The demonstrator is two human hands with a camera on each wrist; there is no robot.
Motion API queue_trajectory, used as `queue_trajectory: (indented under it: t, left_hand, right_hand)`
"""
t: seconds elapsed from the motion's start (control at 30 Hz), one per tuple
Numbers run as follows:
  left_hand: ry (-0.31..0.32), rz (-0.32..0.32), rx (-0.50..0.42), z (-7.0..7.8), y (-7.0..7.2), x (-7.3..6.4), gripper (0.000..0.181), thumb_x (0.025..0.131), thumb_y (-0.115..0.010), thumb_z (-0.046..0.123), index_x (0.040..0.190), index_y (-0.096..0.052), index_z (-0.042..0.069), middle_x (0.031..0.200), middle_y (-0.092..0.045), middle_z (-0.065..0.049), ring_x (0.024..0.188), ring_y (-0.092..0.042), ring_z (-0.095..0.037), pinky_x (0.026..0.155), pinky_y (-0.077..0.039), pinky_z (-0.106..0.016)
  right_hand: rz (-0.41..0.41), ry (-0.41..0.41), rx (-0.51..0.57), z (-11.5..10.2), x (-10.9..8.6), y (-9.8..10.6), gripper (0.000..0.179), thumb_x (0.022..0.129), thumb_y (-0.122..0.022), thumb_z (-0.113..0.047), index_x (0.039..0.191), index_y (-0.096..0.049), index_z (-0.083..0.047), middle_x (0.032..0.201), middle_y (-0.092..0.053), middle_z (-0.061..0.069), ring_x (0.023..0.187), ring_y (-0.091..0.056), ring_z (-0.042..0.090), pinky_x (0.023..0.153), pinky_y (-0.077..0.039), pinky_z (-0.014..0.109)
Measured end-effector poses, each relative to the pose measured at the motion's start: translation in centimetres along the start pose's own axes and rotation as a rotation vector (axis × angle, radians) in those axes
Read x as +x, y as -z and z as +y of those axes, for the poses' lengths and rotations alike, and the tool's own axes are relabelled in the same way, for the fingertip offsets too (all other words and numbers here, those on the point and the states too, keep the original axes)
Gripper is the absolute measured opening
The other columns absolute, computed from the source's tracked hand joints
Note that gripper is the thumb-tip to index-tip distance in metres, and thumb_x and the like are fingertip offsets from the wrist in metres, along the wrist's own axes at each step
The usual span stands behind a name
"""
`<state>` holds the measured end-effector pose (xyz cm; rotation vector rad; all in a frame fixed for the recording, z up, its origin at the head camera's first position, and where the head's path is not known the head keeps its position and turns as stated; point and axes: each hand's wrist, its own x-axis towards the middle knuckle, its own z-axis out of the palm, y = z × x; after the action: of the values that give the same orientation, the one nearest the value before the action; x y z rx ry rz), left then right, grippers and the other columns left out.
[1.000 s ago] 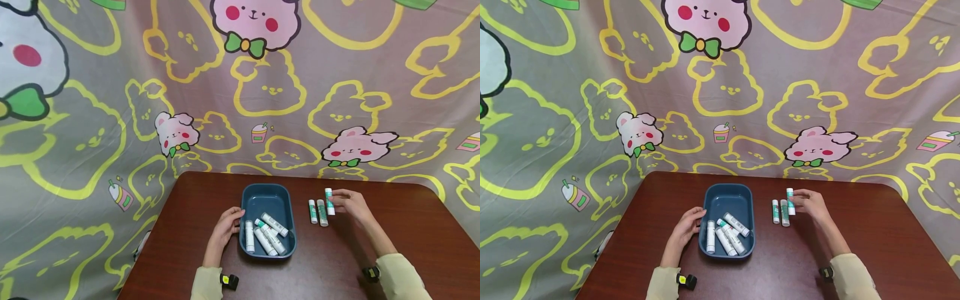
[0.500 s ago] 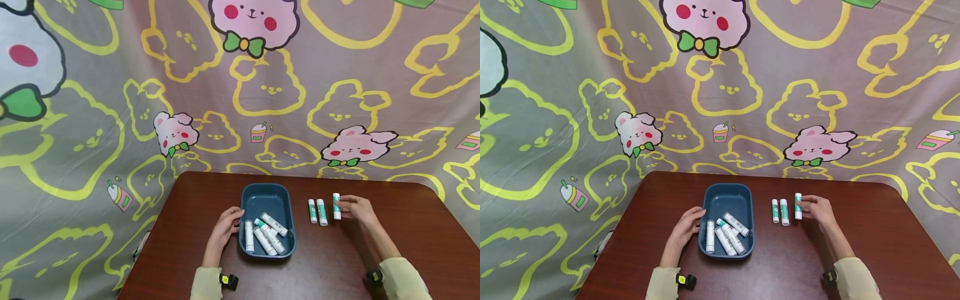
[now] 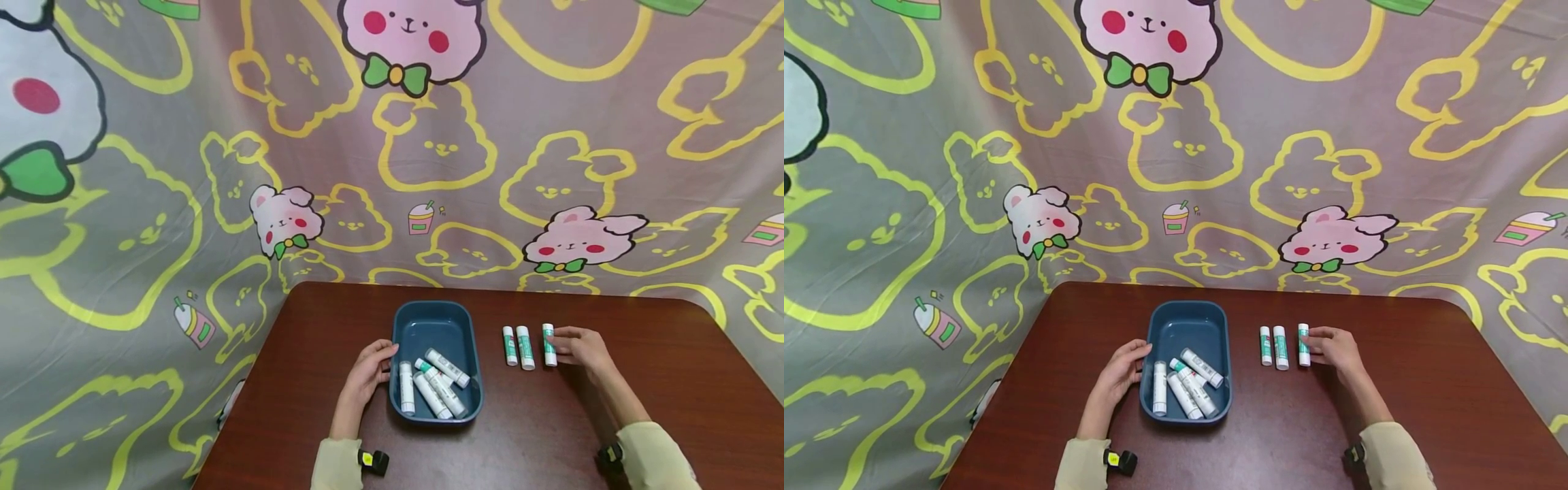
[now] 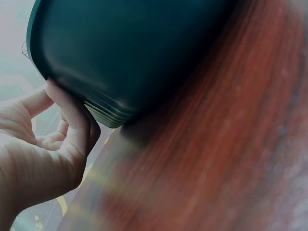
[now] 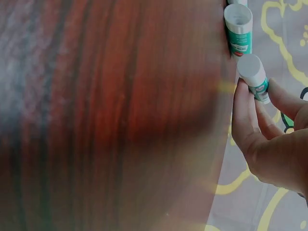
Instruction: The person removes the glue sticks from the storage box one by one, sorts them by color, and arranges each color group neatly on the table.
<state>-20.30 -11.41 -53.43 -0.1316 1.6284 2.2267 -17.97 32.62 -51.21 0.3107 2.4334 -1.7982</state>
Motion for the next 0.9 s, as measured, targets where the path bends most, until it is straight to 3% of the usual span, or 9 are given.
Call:
queue_trajectory:
  t: [0.6,0.9]
  left_hand:
    - [-0.003,-0.014,0.003,0.0,0.0,0.0,0.011,0.101,-0.065,0.011,0.091,-0.060,0.014,0.079,-0.061,0.002,0.068,-0.061,-0.009,0.059,-0.052,-0.024]
    - [-0.014,-0.018,0.002,-0.1,0.1,-0.1,0.012,0.100,-0.065,0.011,0.091,-0.060,0.015,0.079,-0.060,0.002,0.067,-0.060,-0.009,0.058,-0.052,-0.024]
  right_hand:
    - [0.018,-0.039,-0.077,-0.1,0.4,-0.6,0.048,0.100,-0.070,-0.018,0.128,-0.056,0.019,0.101,-0.070,0.010,0.081,-0.068,0.013,0.072,-0.061,0.033]
    - [0.014,-0.016,-0.107,-0.3,0.8,-1.2,0.039,0.098,-0.070,-0.009,0.119,-0.058,0.022,0.088,-0.072,0.007,0.076,-0.068,0.010,0.068,-0.061,0.033]
